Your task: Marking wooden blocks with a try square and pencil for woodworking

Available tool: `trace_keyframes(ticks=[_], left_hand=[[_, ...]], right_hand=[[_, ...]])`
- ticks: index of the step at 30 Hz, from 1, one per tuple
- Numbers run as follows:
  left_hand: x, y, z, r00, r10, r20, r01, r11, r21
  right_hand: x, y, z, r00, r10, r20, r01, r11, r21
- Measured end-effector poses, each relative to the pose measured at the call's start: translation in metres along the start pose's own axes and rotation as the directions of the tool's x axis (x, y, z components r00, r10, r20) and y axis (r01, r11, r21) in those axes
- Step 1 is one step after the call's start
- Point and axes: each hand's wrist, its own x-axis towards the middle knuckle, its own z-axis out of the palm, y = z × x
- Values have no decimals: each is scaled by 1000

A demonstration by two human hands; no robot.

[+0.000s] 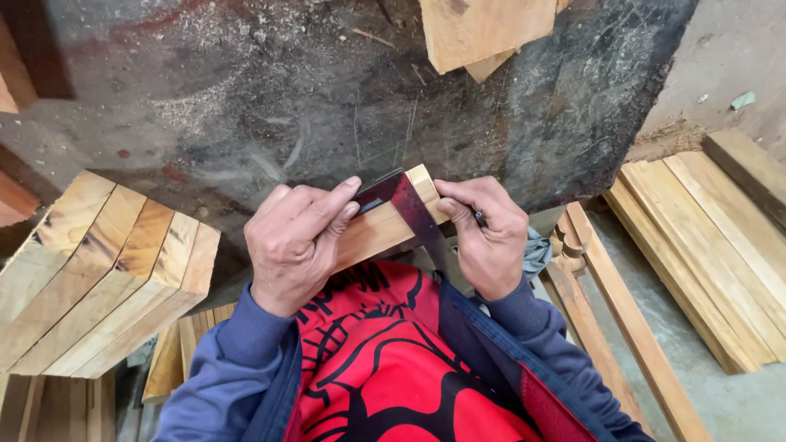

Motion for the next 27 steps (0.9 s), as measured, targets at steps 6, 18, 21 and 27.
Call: trace_keyframes(ticks=[6,18,21,27], left_hand=[[-2,-1,2,1000,1,-15,-1,1000,10],[0,-1,2,1000,17,-16,-17,1000,-7],[0,0,1,1000,15,-10,-15,1000,-9],[0,-1,2,1000,17,-18,-17,1000,-9]], right_hand=[[-1,0,1,1000,-6,-8,6,1000,-15],[0,0,2,1000,-10,-19,10,1000,-18],[0,-1,3,1000,-4,-29,4,1000,-9],[1,-2,2,1000,-11,-23,11,1000,-12]])
